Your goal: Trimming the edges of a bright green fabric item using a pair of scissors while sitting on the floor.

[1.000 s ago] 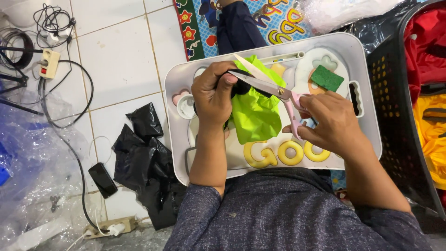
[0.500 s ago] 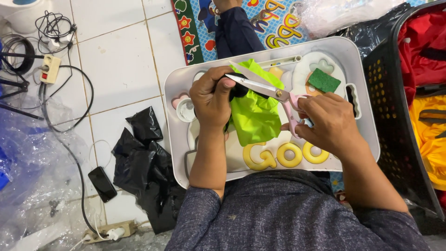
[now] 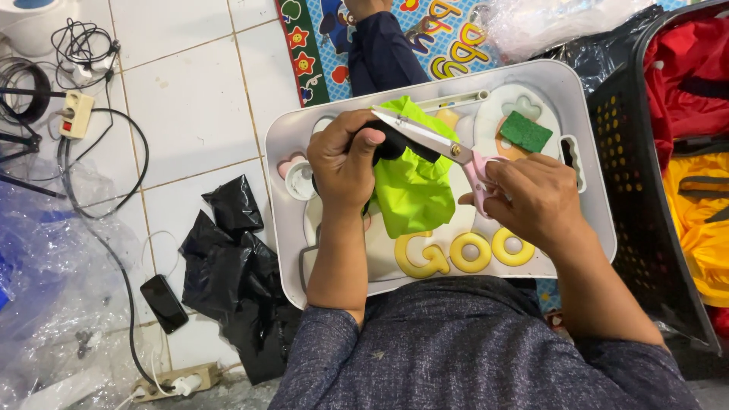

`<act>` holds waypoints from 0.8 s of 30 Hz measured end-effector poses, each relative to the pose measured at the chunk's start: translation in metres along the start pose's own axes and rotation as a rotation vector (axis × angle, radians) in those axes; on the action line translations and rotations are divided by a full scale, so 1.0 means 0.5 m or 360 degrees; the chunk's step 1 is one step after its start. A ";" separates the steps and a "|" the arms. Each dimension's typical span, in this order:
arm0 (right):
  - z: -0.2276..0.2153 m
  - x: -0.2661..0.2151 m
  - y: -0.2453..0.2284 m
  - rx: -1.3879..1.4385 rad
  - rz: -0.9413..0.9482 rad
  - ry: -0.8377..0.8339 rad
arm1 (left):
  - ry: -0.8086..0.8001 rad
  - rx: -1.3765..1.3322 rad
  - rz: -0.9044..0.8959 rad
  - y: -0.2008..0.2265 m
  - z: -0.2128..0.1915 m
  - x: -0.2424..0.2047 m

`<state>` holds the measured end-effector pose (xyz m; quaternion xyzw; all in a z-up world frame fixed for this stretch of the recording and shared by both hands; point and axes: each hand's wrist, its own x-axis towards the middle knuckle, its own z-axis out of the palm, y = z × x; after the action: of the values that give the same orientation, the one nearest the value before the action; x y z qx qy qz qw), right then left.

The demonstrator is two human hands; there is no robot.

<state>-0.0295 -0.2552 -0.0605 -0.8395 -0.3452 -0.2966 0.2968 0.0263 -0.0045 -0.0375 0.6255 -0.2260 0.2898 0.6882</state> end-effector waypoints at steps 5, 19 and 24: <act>-0.004 -0.009 -0.004 0.0018 0.0190 -0.0009 | -0.0028 0.0012 -0.0001 0.013 0.006 0.009; -0.049 0.011 -0.014 -0.0370 0.0161 -0.0282 | -0.0123 0.0113 -0.0271 0.022 -0.008 -0.014; -0.055 0.016 -0.021 -0.0506 0.0113 -0.0207 | -0.0173 0.0115 -0.0246 0.020 -0.018 -0.014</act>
<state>-0.0407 -0.2653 -0.0339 -0.9050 -0.2825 -0.2817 0.1476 0.0138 0.0040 -0.0358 0.6804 -0.2034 0.2094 0.6722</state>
